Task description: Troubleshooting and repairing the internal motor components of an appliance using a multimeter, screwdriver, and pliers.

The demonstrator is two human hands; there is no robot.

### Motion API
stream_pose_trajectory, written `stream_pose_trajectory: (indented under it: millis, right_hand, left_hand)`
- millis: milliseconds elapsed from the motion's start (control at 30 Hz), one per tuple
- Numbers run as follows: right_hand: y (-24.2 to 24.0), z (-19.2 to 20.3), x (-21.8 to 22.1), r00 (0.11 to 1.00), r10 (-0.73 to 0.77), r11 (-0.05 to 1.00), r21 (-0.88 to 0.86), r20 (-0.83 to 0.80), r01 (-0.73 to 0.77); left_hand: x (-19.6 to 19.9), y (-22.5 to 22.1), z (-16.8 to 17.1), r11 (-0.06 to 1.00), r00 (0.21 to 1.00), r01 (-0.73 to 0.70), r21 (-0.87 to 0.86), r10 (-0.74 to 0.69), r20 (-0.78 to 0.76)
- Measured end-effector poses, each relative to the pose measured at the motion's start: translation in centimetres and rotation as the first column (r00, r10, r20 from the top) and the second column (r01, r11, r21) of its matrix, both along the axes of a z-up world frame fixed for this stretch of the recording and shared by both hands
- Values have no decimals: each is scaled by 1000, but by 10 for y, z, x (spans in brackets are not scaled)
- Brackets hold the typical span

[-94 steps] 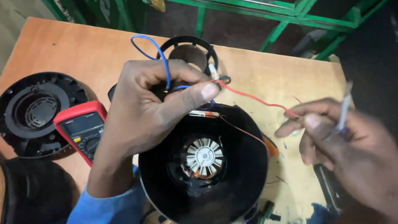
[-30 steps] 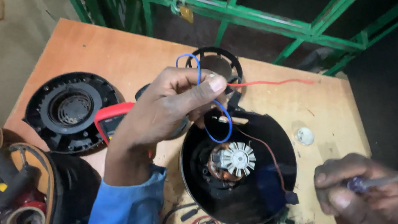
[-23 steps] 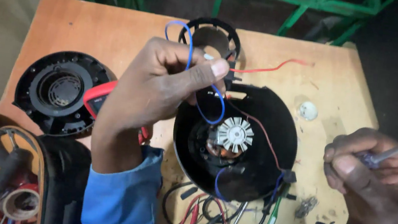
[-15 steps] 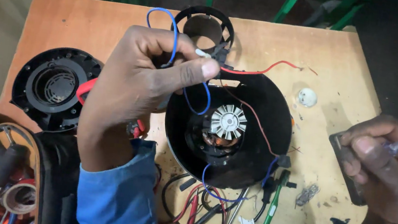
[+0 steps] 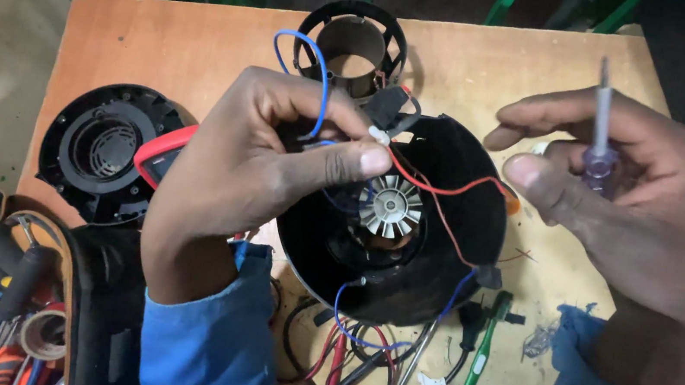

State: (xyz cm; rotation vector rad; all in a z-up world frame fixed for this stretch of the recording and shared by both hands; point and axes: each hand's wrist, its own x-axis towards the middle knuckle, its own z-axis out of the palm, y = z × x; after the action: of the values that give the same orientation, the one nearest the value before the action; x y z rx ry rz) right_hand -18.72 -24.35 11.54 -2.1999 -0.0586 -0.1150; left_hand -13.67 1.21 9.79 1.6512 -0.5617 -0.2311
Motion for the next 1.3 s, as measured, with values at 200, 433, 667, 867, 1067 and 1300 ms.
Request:
stream_pose_trajectory:
  millis: [200, 433, 667, 867, 1067, 1300]
  right_hand:
    - [-10, -5, 32, 977, 210, 977, 44, -35, -209]
    - [-18, -15, 55, 959, 272, 962, 35, -76, -271]
    - [-20, -22, 64, 952, 299, 954, 62, -69, -295]
    - [-36, -33, 71, 960, 222, 974, -14, -173, -227]
    - [-9, -10, 79, 716, -170, 941, -326, -677, -85]
    - [-26, -65, 68, 957, 282, 821, -500, -68, -278]
  left_hand:
    - [10, 0, -1, 1000, 999, 20, -14, -19, 48]
    - [24, -8, -10, 983, 982, -170, -73, 175, 69]
    - [34, -13, -27, 940, 943, -333, -79, 331, -34]
    - [41, -29, -38, 902, 902, -432, -7, 432, -10]
    - [44, -38, -44, 900, 900, -436, -22, 436, -7]
    - [42, -32, -37, 904, 904, -427, -20, 427, -17]
